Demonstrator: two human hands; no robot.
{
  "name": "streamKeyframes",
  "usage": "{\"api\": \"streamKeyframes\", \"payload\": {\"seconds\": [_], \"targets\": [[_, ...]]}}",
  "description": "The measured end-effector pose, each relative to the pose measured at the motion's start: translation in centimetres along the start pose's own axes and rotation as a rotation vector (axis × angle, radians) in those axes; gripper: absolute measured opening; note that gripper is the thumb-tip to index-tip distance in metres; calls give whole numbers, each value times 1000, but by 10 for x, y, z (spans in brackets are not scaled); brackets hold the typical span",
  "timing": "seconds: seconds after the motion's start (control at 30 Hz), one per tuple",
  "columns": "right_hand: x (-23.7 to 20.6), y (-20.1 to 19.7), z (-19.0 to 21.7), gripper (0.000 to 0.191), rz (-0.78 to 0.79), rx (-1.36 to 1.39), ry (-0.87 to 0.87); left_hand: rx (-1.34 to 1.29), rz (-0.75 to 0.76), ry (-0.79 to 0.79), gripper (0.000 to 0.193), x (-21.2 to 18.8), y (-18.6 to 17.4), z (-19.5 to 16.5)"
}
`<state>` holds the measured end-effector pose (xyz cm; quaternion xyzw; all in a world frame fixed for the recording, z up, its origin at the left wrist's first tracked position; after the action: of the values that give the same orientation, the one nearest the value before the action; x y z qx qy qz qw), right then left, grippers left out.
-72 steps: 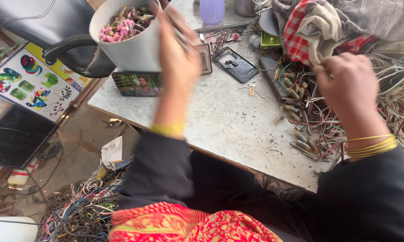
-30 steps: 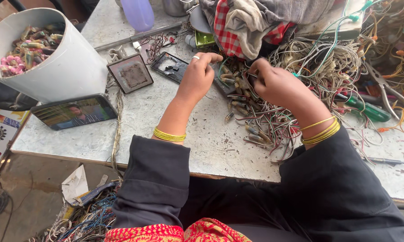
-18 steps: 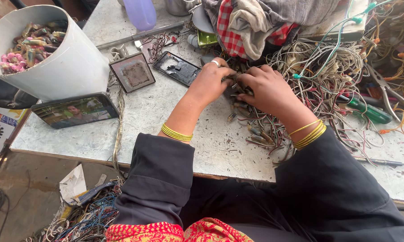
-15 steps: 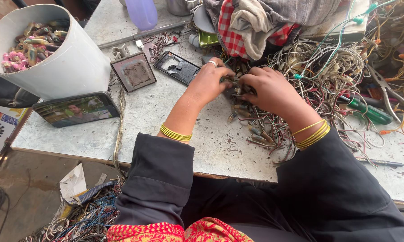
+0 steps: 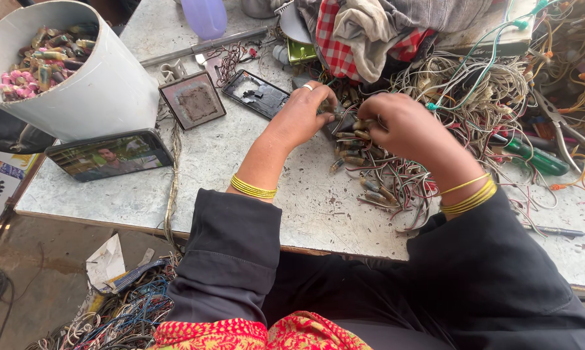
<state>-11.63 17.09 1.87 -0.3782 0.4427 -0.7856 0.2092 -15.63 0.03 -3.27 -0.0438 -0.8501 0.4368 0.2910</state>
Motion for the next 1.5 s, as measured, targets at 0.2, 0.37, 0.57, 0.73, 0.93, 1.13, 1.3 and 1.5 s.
{"api": "streamKeyframes", "payload": {"seconds": [0.2,0.37,0.57,0.73,0.93,1.13,1.3,1.5], "targets": [[-5,33,5,43,217,-301,138,33,72,-128,26,3,8,8],[-8,40,20,38,259,-263,67,108,-70,-28,23,4,15,11],[-7,47,23,32,387,-54,52,177,-134,26,30,3,36,24],[-11,37,15,46,440,22,140,282,-125,43,35,5,44,28],[-11,33,10,53,389,-178,298,271,-165,81,34,6,36,21],[-9,51,48,60,241,-344,63,-687,-359,-269,30,-1,2,41],[-21,60,69,44,231,-262,-67,-2032,-501,-537,28,-64,11,26],[-20,59,85,43,155,-53,-210,-2190,-586,-548,27,-101,8,3]]}}
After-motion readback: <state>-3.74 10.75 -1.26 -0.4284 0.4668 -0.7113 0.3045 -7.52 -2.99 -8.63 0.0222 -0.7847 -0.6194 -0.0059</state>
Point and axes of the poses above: each hand's wrist, its own x-axis towards the middle knuckle, its own y-axis out of the palm, z = x × y, the point moved 7 cm from there along x, towards the middle knuckle, and after that the axes turned 6 degrees about x, right-handed, at the moved point
